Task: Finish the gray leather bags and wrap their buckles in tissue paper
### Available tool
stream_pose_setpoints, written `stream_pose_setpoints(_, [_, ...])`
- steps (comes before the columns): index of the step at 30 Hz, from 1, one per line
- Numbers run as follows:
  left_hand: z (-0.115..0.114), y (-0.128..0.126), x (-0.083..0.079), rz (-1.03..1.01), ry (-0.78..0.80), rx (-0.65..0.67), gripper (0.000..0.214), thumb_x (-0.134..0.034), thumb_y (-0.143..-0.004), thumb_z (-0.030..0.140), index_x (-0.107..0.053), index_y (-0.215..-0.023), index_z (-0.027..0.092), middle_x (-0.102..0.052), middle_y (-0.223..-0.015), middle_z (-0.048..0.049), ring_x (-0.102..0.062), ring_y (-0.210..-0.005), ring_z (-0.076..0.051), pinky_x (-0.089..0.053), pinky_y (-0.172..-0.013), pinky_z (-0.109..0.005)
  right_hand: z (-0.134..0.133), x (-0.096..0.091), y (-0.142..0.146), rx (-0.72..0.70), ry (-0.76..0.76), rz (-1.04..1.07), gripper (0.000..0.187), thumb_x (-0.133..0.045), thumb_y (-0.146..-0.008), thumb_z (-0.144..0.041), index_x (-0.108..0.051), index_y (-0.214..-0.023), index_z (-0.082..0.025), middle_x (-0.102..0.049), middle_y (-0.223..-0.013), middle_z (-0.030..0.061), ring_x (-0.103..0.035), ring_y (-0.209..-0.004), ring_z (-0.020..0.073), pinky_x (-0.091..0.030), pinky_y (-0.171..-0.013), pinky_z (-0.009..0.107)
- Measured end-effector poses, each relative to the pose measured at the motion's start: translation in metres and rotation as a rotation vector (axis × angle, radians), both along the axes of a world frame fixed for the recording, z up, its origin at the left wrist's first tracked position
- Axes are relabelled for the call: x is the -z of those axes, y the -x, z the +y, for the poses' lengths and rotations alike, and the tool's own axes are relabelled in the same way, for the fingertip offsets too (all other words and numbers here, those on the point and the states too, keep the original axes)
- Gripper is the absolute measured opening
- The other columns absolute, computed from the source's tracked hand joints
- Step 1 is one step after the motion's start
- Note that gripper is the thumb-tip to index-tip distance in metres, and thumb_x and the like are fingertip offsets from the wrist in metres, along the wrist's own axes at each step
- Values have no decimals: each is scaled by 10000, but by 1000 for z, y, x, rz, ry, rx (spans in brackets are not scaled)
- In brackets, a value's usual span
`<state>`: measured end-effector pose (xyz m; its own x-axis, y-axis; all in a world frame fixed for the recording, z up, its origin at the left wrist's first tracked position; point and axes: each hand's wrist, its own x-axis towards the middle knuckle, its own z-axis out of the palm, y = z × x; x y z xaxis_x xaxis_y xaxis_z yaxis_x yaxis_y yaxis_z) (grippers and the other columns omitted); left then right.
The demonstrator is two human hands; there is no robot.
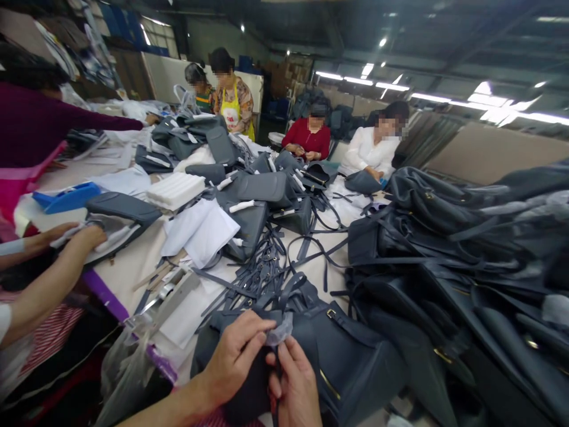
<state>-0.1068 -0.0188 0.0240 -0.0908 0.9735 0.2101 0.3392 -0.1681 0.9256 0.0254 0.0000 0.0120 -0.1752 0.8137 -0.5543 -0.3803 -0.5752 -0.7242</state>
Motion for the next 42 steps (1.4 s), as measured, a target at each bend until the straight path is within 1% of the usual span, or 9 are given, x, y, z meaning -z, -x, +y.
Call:
stream_pose_setpoints(3, [10, 14, -5, -191, 137, -101, 270, -433, -929, 293, -575, -1123, 169, -609, -827, -26, -573, -749, -157, -449, -746, -282, 1, -6, 2, -18, -13, -37, 662, -900, -508, -447, -599, -1046, -205, -676, -624, -41, -392, -331, 26, -310, -292, 133])
stream_pose_setpoints(8, [47, 31, -19, -92, 200, 150, 151, -581, -792, 247, -625, -685, 151, -529, -715, 15, -508, -688, -126, -396, -660, -234, 7, -14, 2, -72, -98, -144, 643, -861, -575, -479, -593, -1097, -217, -691, -656, -25, -437, -353, 56, -332, -298, 159])
stream_pose_setpoints(13, [70, 51, -41, -191, 154, 153, 126, -583, -789, 234, -653, -743, 139, -537, -719, 19, -489, -671, -111, -380, -615, -214, 9, -18, -13, -389, -126, -225, 424, -750, -700, -555, -620, -804, -166, -625, -551, -20, -446, -348, 58, -359, -334, 172])
stream_pose_setpoints(18, [40, 47, -51, -233, 41, 203, 114, -572, -826, 180, -681, -824, 145, -608, -862, -26, -569, -649, -107, -459, -618, -225, 0, -16, -25, -477, -110, -236, 508, -793, -617, -588, -674, -878, -168, -670, -724, 19, -617, -591, 129, -500, -512, 226])
stream_pose_setpoints(24, [-16, 6, -8, -32, -184, 77, 247, -532, -844, 84, -734, -955, 175, -627, -1020, -100, -619, -941, -175, -497, -836, -272, 3, -3, -25, -452, -201, -265, 450, -801, -623, -549, -721, -852, -171, -601, -610, -20, -507, -523, 92, -384, -456, 188])
stream_pose_setpoints(31, [-20, 6, -9, -333, 9, -146, 161, -599, -819, 212, -751, -847, 168, -616, -1049, -98, -593, -1011, -212, -476, -884, -311, 3, -18, -27, -453, -187, -100, 539, -848, -623, -369, -689, -1113, -210, -657, -781, 8, -529, -584, 101, -434, -496, 206])
stream_pose_setpoints(34, [-17, 3, -7, -582, 119, -239, 62, -697, -712, 205, -686, -750, 157, -621, -900, -48, -604, -838, -162, -485, -762, -264, 2, -20, -27, -429, -195, -63, 538, -851, -617, -344, -684, -1108, -204, -683, -836, 31, -551, -596, 107, -454, -504, 217])
stream_pose_setpoints(38, [-17, -4, 0, -851, 368, -181, 301, -741, -610, 164, -607, -880, 156, -628, -752, 11, -564, -623, -97, -463, -609, -213, 3, -16, -27, -335, -208, -57, 537, -861, -595, -340, -674, -1079, -201, -686, -802, 22, -578, -589, 117, -463, -500, 223])
stream_pose_setpoints(42, [-19, -4, 1, -782, 490, -86, 283, -730, -585, 181, -615, -835, 114, -639, -716, -5, -576, -611, -103, -486, -562, -208, 4, -14, -22, -245, -228, -66, 568, -887, -532, -338, -668, -1035, -193, -668, -701, -18, -600, -591, 118, -474, -529, 217])
